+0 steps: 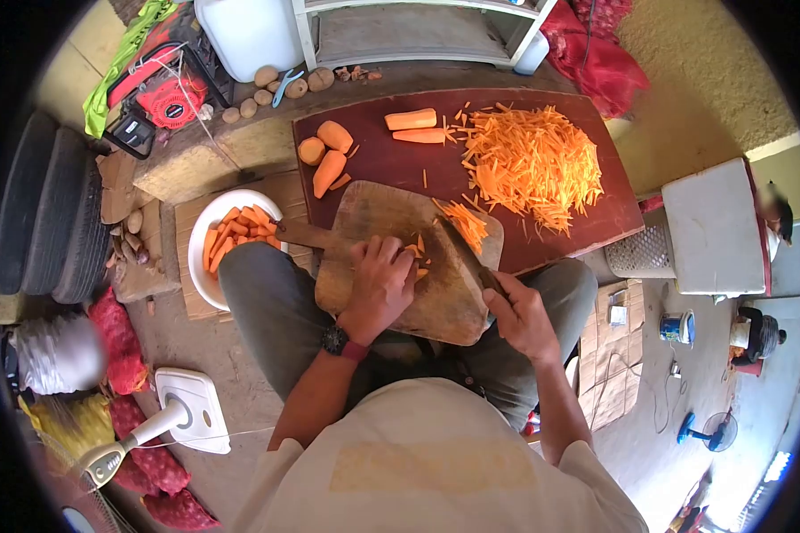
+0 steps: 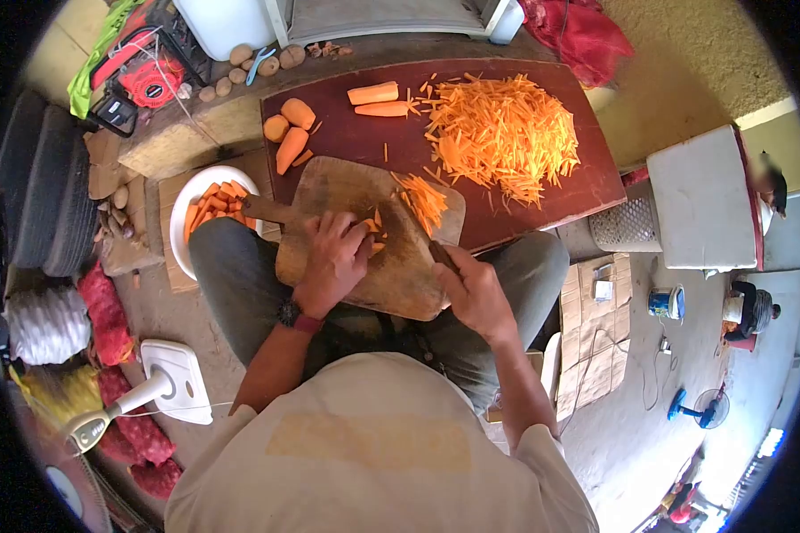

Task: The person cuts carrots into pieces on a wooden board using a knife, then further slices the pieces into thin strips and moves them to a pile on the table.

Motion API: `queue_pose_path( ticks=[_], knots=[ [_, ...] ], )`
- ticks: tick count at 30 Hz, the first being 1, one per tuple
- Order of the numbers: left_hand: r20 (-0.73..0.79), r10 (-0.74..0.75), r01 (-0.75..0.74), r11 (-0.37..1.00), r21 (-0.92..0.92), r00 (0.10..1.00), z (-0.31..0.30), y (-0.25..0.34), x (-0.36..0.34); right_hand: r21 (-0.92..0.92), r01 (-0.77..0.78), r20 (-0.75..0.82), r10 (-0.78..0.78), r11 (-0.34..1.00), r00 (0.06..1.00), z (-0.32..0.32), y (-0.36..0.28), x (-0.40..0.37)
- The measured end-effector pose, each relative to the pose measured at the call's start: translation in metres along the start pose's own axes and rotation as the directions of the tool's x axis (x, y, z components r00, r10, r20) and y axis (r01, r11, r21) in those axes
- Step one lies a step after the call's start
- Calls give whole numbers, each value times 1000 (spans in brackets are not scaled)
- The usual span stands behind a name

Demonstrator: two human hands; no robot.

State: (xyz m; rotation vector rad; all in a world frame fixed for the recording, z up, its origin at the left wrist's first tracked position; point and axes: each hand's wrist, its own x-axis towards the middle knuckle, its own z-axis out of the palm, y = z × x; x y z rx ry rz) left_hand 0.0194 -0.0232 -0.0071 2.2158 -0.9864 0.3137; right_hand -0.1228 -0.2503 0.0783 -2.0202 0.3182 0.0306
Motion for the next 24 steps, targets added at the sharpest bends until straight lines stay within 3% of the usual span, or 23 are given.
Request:
queue_pose_path(
  ticks=[3, 6, 24],
  knots=[
    [12, -11, 11, 1000, 13, 1000, -3, 1, 4, 17, 18, 53, -19, 1000, 998, 5, -14, -14],
    [23, -10, 9, 999, 31, 1000, -5, 1, 6, 81, -62, 115, 53, 995, 992, 12, -12, -19],
    [12, -11, 11, 997, -78, 1000, 7, -2, 18, 30, 39, 3, -39, 999, 999, 30, -22, -11]
  ],
)
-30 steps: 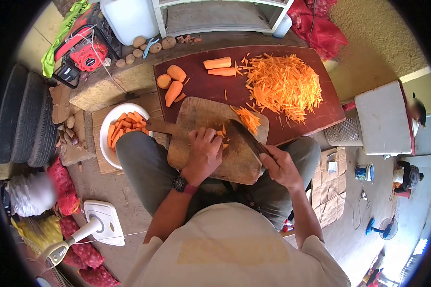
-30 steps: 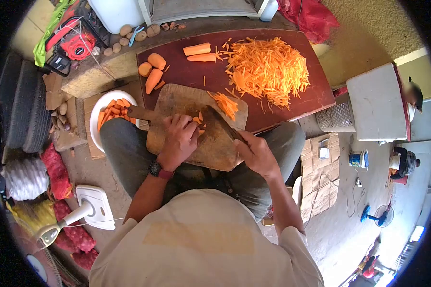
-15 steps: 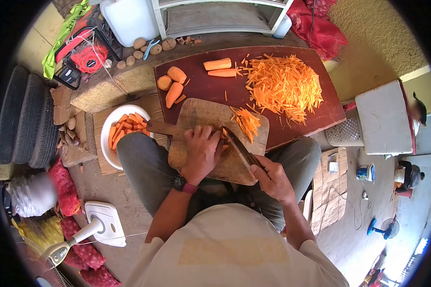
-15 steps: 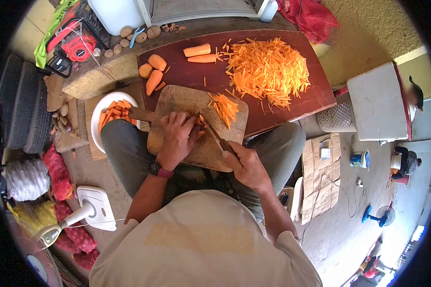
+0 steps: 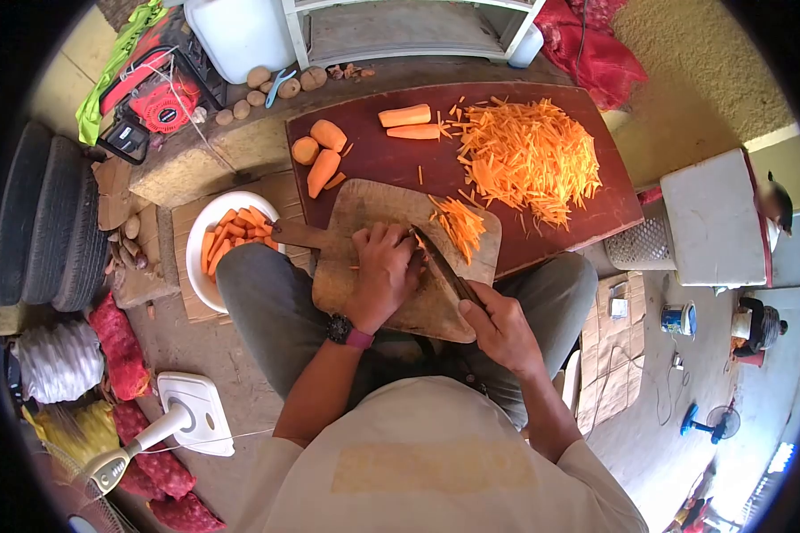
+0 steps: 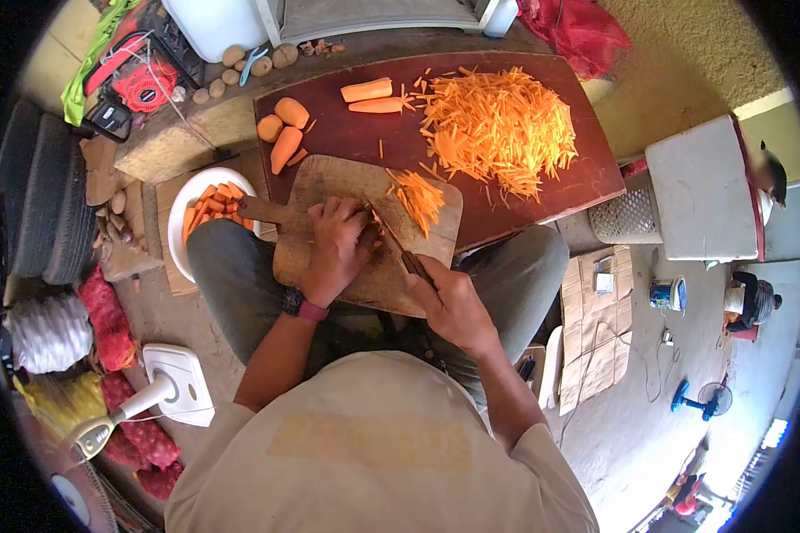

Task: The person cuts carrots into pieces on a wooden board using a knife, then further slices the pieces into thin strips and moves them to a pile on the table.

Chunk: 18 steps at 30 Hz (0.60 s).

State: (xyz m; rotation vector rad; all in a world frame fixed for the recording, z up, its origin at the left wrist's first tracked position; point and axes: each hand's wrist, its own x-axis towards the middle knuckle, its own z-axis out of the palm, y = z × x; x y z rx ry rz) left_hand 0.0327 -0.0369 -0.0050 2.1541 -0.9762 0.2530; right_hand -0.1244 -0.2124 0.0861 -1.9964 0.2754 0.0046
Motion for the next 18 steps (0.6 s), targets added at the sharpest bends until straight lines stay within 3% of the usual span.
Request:
queue_pose_path(
  ticks=[12, 18],
  knots=[
    [20, -2, 1, 999, 50, 1000, 5, 1, 0, -66, -2, 36, 4, 998, 999, 0, 0, -4],
    [34, -12, 10, 999, 51, 999, 8, 2, 1, -191, 24, 76, -10, 981, 997, 4, 0, 14]
  ],
)
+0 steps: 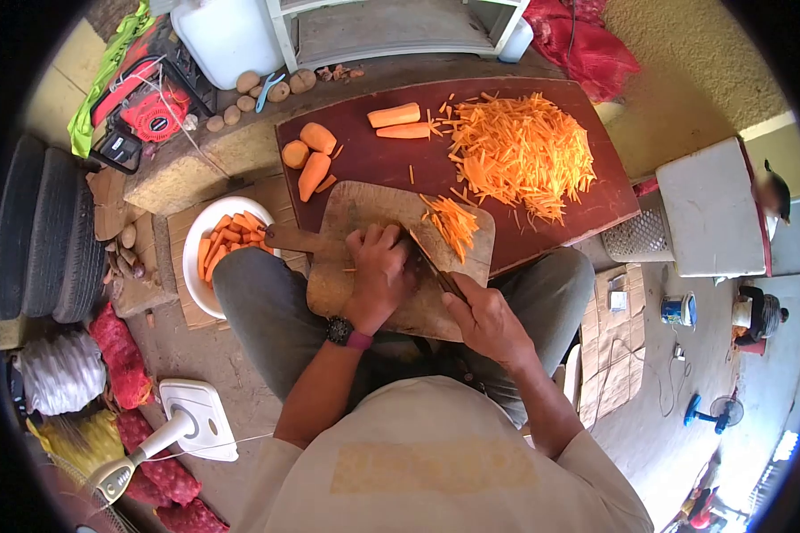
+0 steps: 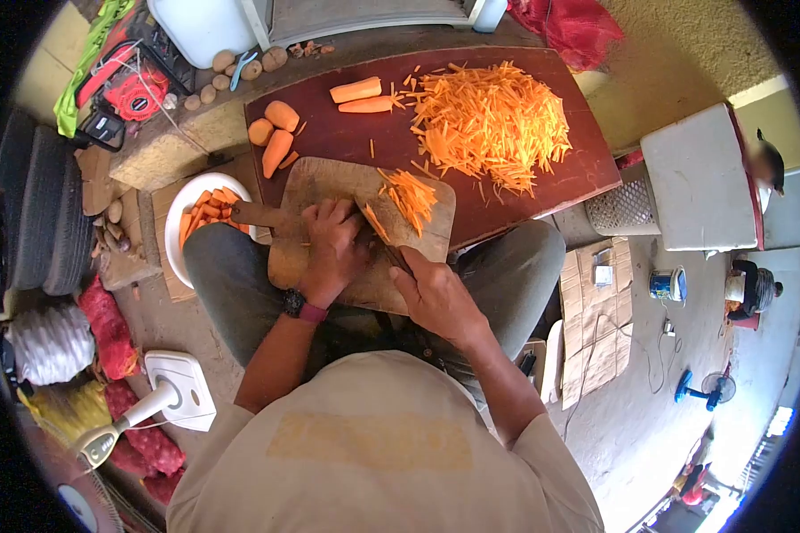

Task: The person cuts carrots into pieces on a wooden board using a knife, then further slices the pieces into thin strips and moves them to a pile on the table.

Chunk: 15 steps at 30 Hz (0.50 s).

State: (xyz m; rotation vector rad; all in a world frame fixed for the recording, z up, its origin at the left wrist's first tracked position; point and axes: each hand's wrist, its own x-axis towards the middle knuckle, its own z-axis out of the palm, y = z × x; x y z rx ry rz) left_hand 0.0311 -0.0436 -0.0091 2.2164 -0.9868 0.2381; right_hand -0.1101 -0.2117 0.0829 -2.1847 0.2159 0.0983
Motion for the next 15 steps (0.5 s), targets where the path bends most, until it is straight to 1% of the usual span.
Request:
queue_pose_path(
  ticks=[3, 6, 8, 11, 15],
  knots=[
    [-33, 22, -22, 1000, -8, 999, -4, 1, -1, -30, 113, -56, -115, 993, 992, 2, 7, -11],
    [-49, 16, -16, 1000, 9, 999, 2, -3, -4, 18, 73, -60, -72, 997, 996, -1, 4, -20],
    [-31, -3, 3, 1000, 17, 1000, 4, -2, -3, 22, 66, -64, -64, 998, 996, -1, 5, -20],
    [-45, 20, -20, 1000, 4, 999, 3, -3, -2, 9, 38, -52, -38, 999, 998, 0, 10, -14],
    [-2, -19, 19, 1000, 14, 1000, -8, 7, 1, 31, -4, -28, 5, 1000, 1000, -6, 14, 0]
  ],
)
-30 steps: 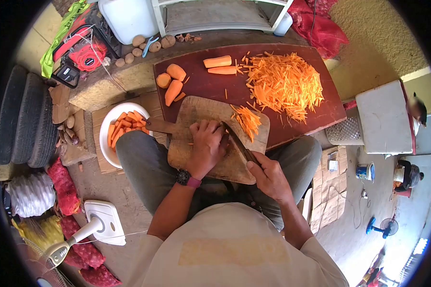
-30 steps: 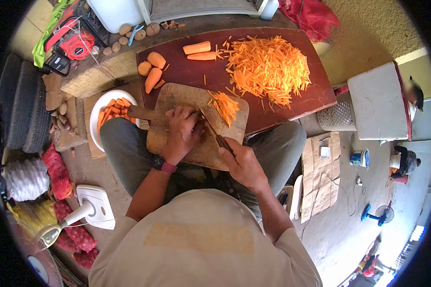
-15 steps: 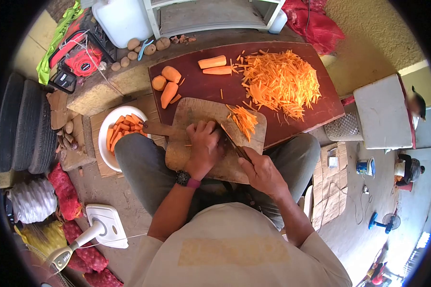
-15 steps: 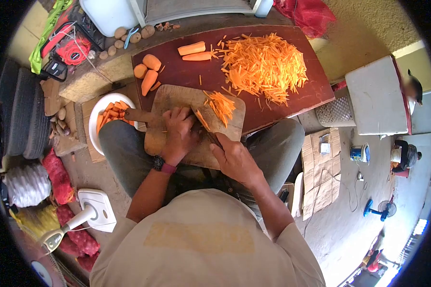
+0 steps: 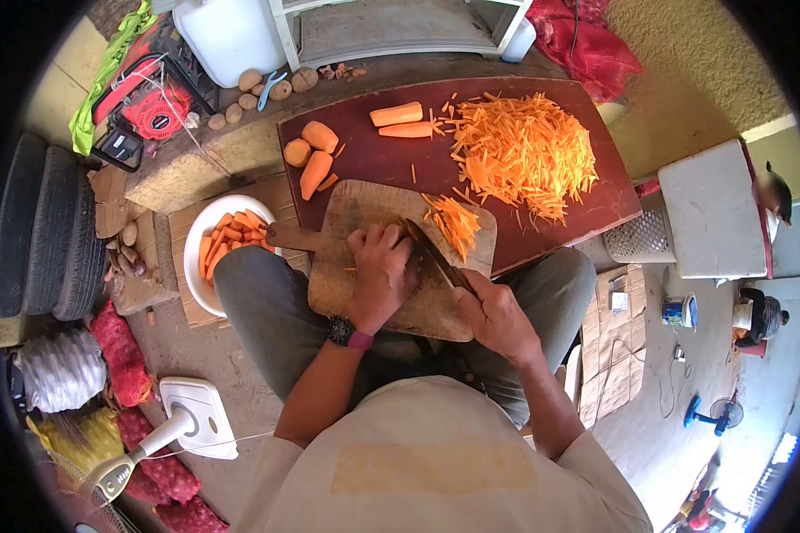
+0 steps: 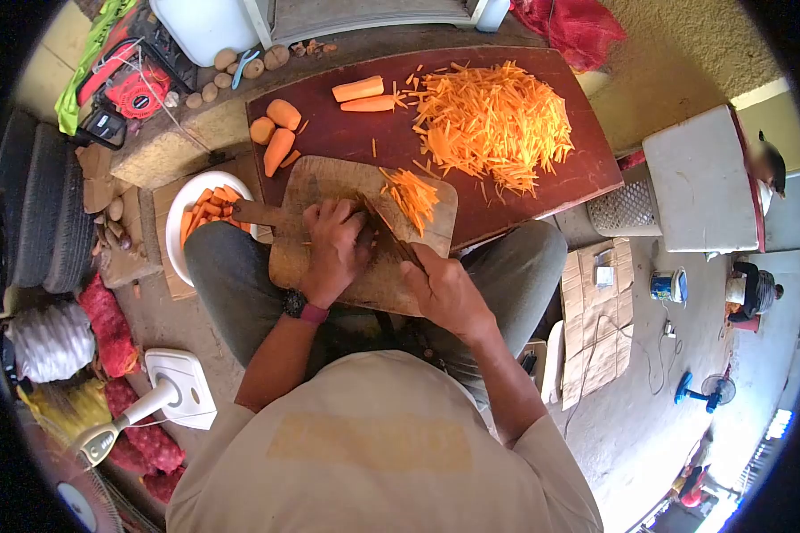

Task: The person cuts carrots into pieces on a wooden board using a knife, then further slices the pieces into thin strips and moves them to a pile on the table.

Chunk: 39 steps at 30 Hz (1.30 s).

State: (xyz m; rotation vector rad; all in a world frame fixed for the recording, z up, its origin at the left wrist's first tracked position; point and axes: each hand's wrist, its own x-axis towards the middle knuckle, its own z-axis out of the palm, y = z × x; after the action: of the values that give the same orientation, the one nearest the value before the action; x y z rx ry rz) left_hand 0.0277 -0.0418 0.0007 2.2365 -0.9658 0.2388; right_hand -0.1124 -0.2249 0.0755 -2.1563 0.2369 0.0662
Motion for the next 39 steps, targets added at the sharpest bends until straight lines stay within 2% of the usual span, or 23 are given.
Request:
queue_pose_path(
  ticks=[3, 9, 15, 21, 27, 30, 33, 39],
  knots=[
    [-15, 4, -4, 1000, 1, 1000, 1, -1, 2, -2, 65, -44, -65, 998, 997, 3, 3, -3],
    [-70, 5, -5, 1000, -7, 998, 13, -6, -1, 34, -2, -3, 2, 999, 1000, -4, -13, -10],
    [-68, 13, -14, 1000, -1, 998, 11, -7, -2, 33, 21, 8, -21, 999, 1000, 1, -7, -5],
    [-60, 23, -24, 1000, -6, 998, 10, -5, 1, -60, 24, 27, -23, 998, 999, 5, -4, 3],
    [-86, 18, -18, 1000, 1, 996, 4, -7, -4, 71, 58, -91, -52, 996, 995, -7, -8, -15],
    [-82, 25, -23, 999, 29, 996, -1, -11, -4, 123, 19, -84, -9, 992, 996, -12, 2, -24],
    [-76, 5, 1, 997, 79, 997, -6, -17, -6, 144, -93, -15, 96, 985, 995, -19, -13, -33],
    [-81, -66, 75, 990, 121, 995, -14, -27, -6, 151, -52, 76, 41, 987, 996, -16, -4, -40]
  ],
)
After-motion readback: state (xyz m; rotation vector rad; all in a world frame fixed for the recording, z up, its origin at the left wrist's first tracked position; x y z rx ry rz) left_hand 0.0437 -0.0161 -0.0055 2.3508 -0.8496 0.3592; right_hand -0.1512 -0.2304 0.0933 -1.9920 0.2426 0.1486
